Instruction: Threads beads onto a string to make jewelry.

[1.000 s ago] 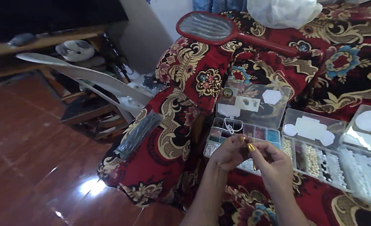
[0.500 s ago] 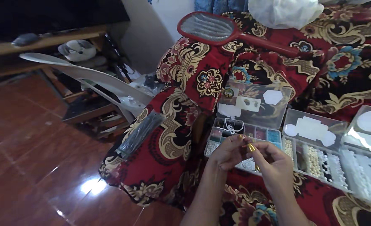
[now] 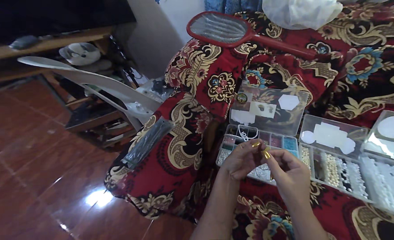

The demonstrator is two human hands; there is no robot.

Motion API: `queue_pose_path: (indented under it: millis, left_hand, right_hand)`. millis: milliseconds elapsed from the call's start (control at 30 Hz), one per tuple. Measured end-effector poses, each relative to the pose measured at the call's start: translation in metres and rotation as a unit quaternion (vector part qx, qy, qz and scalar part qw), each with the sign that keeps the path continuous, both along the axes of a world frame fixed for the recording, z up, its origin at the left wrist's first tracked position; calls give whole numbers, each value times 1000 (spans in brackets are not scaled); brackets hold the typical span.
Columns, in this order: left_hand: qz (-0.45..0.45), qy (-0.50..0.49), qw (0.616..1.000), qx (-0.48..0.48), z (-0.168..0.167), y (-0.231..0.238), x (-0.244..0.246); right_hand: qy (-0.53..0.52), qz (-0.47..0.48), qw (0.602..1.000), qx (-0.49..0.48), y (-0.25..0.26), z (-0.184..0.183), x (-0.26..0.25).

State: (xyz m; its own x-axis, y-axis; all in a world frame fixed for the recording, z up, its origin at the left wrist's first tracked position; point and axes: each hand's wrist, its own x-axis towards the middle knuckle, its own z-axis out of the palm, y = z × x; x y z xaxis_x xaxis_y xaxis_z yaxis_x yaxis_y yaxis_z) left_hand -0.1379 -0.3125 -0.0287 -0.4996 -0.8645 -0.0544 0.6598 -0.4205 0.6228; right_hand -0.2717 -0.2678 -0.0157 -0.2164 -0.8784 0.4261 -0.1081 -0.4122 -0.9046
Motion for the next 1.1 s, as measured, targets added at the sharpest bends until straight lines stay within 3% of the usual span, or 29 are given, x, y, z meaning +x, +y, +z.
queue_pose_path:
  millis: [167,733,1100]
  left_hand:
    - [44,1,999,6,3,3,1]
    - [-22,-7,1000,-6,-3,0,-1]
    - [-1,-46,999,23,4,1,-7]
  right_hand:
    - [3,0,1000,-8,-1,-1,-1]
    - [6,-5,1000,-8,-1,-2,1]
    - [25,-23,999,-4,-3,-5,1]
